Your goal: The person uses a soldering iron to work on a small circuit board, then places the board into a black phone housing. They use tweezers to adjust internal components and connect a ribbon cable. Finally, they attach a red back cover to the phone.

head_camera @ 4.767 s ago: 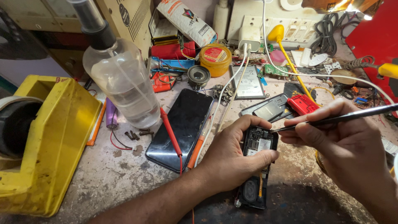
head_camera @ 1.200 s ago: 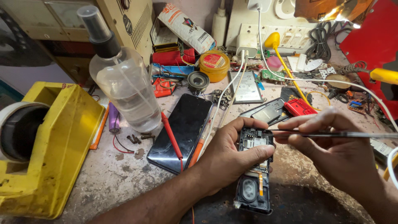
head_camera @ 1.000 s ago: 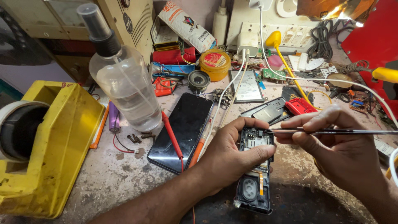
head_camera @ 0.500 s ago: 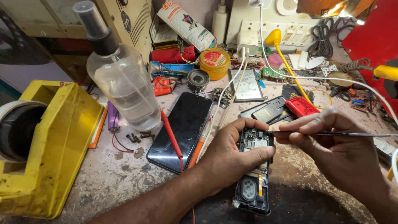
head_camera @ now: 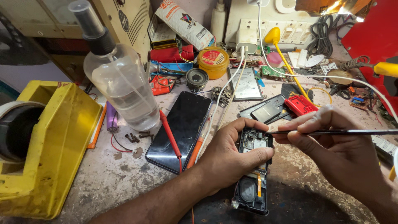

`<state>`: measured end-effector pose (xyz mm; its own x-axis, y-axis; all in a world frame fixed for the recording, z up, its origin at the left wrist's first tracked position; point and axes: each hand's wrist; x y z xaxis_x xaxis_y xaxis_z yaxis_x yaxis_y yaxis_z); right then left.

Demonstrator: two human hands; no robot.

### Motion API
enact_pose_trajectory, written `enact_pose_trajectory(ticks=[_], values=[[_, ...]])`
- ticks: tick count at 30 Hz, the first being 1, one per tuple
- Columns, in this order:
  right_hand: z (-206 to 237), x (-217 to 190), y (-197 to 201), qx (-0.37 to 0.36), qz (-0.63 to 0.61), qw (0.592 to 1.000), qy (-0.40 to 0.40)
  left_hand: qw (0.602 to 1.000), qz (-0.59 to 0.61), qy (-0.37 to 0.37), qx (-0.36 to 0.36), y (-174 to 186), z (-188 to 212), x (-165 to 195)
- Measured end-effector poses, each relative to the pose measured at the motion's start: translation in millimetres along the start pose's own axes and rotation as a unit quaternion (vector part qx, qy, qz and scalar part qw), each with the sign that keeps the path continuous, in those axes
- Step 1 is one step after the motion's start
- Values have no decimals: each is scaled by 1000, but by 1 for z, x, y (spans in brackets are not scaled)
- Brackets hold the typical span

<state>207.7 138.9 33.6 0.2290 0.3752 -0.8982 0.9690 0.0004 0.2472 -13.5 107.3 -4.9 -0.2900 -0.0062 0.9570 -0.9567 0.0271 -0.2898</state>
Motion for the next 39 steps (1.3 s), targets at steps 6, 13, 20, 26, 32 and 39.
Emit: enact_pose_trajectory(ticks=[6,13,20,26,32,39], values=[[0,2,1,-5,-15,1000,-3,1000,-19,0,1,1,0,0],[0,6,4,-9,-11,1000,-4,998,-55,-34,6,1,1,1],[3,6,5,12,10,1000,12,999,-38,13,14,-2,3,3],[4,-3,16,-4,20,998,66,999,-30,0,15,-5,4,9],[15,-4,26,0,-169,985,48,997,-46,-58,12,-4,17,19],[12,-1,31,-7,-277,961,22,993,-39,-115,-9,-6,19,24]])
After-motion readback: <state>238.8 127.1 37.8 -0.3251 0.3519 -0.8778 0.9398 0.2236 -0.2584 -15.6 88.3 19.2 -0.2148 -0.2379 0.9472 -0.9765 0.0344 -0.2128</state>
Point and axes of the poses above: each hand's wrist, its own z-axis away from the middle knuckle, its own y-axis out of the back of the hand, x = y × z, and after that the axes turned 15 degrees about x, right-handed
